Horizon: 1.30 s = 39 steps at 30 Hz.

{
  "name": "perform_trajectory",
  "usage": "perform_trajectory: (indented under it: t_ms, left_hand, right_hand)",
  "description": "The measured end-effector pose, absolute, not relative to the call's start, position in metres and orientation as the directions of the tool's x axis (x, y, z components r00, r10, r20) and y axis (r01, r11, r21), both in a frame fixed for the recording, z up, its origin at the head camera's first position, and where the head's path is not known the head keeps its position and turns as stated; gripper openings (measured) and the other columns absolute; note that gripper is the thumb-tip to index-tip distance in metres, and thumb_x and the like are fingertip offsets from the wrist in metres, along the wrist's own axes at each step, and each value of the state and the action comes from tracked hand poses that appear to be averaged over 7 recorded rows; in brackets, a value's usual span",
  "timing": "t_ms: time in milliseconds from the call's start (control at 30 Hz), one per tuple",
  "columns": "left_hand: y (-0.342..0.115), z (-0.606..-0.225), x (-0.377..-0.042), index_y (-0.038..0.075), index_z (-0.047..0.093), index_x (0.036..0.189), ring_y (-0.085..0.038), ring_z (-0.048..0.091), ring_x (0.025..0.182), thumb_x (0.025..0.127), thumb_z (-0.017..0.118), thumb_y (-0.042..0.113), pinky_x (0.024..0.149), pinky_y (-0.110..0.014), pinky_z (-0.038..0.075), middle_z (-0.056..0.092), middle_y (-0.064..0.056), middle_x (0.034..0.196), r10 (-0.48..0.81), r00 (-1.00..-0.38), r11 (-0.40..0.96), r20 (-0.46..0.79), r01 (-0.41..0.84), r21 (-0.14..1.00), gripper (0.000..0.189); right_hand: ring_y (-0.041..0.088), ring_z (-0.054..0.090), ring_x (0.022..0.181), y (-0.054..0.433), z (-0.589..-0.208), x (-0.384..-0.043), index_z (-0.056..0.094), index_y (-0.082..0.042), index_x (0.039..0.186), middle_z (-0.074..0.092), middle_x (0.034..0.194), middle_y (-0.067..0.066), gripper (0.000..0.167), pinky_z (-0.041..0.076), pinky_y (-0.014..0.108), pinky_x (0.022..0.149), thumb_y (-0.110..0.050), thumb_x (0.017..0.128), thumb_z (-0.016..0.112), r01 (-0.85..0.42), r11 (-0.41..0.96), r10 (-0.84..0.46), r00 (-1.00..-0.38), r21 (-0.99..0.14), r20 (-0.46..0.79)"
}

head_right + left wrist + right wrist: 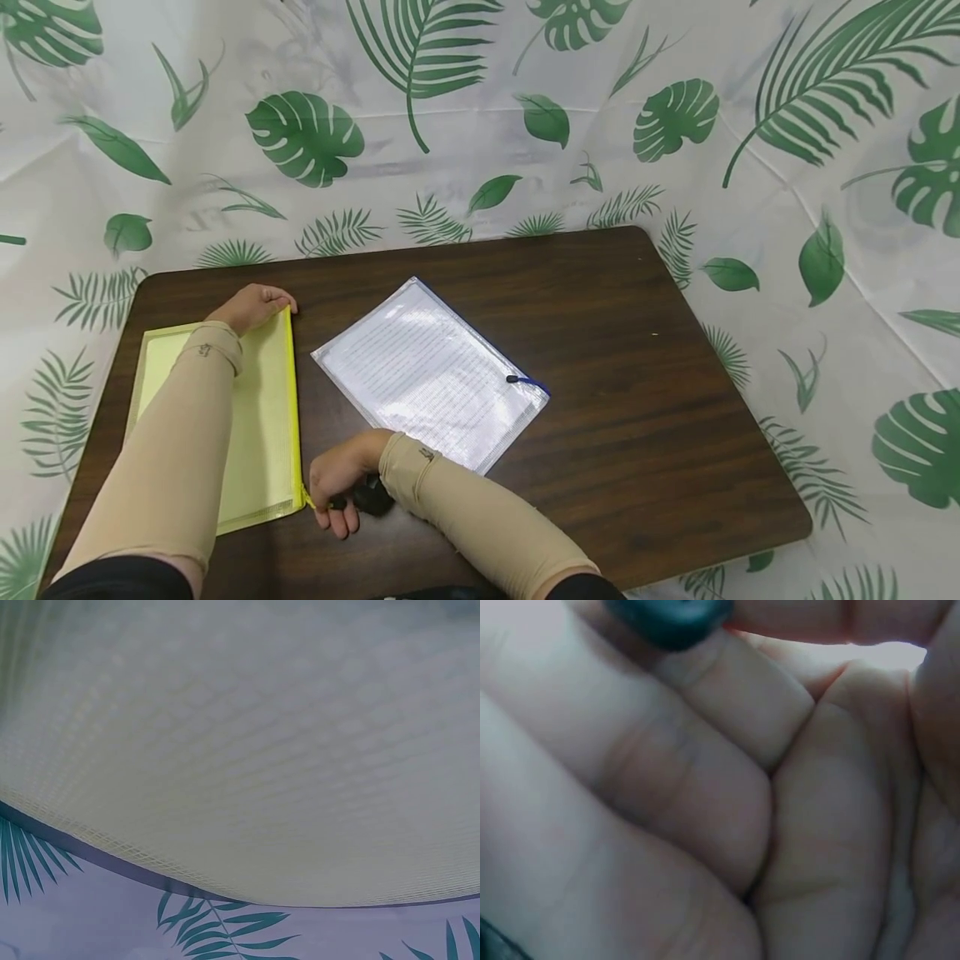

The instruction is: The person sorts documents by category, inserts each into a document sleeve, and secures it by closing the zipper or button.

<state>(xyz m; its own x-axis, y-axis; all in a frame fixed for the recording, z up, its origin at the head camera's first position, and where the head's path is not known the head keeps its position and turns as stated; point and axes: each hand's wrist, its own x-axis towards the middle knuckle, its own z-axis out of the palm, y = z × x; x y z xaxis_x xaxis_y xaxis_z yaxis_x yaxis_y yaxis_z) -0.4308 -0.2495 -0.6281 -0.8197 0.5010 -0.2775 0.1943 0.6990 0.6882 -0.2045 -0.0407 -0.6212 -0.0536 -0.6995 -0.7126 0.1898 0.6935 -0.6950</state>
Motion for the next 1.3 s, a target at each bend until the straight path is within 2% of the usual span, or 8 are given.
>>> perform_trajectory:
  t_ms: [100,333,500,733,933,1033,1167,1300]
  left_hand:
    - [-0.249,-0.627,-0.430,0.001,0.071,0.115,-0.037,0.049,0.111,0.111,0.043,0.019,0.093,-0.049,0.039,0.058,-0.029,0.135,0.497,-0.823,0.700,-0.274,0.194,0.687,0.033]
    - [-0.249,-0.627,-0.429,0.001,0.070,0.117,-0.037,0.048,0.114,0.111,0.042,0.021,0.094,-0.049,0.039,0.056,-0.030,0.137,0.486,-0.825,0.704,-0.288,0.174,0.689,0.034]
    - [-0.249,-0.626,-0.429,0.001,0.070,0.115,-0.037,0.048,0.109,0.111,0.043,0.022,0.090,-0.048,0.039,0.056,-0.030,0.135,0.485,-0.829,0.697,-0.279,0.173,0.696,0.035]
    - [-0.249,-0.628,-0.429,0.002,0.071,0.116,-0.037,0.048,0.112,0.111,0.043,0.024,0.091,-0.048,0.039,0.056,-0.030,0.137,0.474,-0.833,0.702,-0.285,0.162,0.694,0.036]
    - [-0.247,-0.623,-0.430,0.003,0.072,0.116,-0.035,0.049,0.108,0.111,0.043,0.024,0.089,-0.045,0.039,0.057,-0.029,0.136,0.472,-0.838,0.704,-0.275,0.171,0.689,0.036]
    - [-0.246,-0.621,-0.429,0.003,0.072,0.117,-0.034,0.050,0.104,0.111,0.043,0.024,0.086,-0.043,0.040,0.057,-0.028,0.136,0.470,-0.838,0.708,-0.276,0.172,0.685,0.036]
    - [-0.246,-0.622,-0.426,0.004,0.072,0.117,-0.033,0.050,0.103,0.111,0.044,0.023,0.085,-0.041,0.040,0.057,-0.028,0.137,0.466,-0.839,0.714,-0.280,0.169,0.679,0.035]
    - [-0.247,-0.625,-0.421,0.003,0.073,0.114,-0.034,0.050,0.106,0.110,0.045,0.021,0.087,-0.043,0.039,0.057,-0.029,0.137,0.456,-0.848,0.710,-0.269,0.164,0.685,0.033]
  right_hand:
    - [0.021,0.068,0.056,-0.040,-0.620,-0.202,0.069,0.005,0.079,0.071,0.070,0.020,0.030,0.058,0.029,0.060,0.003,0.099,0.047,0.169,0.709,-0.687,-0.054,-0.685,-0.724]
    - [0.022,0.069,0.056,-0.039,-0.618,-0.201,0.069,0.005,0.081,0.072,0.071,0.020,0.028,0.058,0.027,0.062,0.001,0.099,0.049,0.130,0.739,-0.668,0.014,-0.661,-0.744]
    - [0.022,0.068,0.056,-0.040,-0.619,-0.202,0.069,0.005,0.082,0.072,0.073,0.021,0.028,0.058,0.029,0.063,0.001,0.100,0.048,0.150,0.740,-0.666,0.023,-0.656,-0.746]
    - [0.021,0.068,0.055,-0.040,-0.621,-0.200,0.068,0.006,0.084,0.072,0.075,0.023,0.027,0.059,0.031,0.062,0.002,0.101,0.047,0.182,0.731,-0.671,0.019,-0.657,-0.741]
    - [0.021,0.067,0.056,-0.038,-0.617,-0.201,0.066,0.005,0.085,0.071,0.073,0.021,0.027,0.057,0.030,0.059,0.001,0.102,0.046,0.197,0.716,-0.685,0.016,-0.670,-0.728]
    - [0.020,0.068,0.058,-0.038,-0.616,-0.202,0.066,0.004,0.088,0.071,0.073,0.018,0.029,0.055,0.028,0.054,-0.003,0.105,0.044,0.287,0.676,-0.706,-0.011,-0.678,-0.708]
    - [0.024,0.073,0.066,-0.045,-0.619,-0.203,0.069,0.004,0.093,0.073,0.082,0.021,0.031,0.056,0.028,0.053,-0.011,0.107,0.045,0.504,0.552,-0.720,-0.113,-0.664,-0.684]
    - [0.042,0.073,0.095,-0.056,-0.622,-0.206,0.068,0.006,0.095,0.073,0.097,0.030,0.034,0.059,0.032,0.060,-0.015,0.107,0.045,0.660,0.452,-0.688,-0.171,-0.600,-0.705]
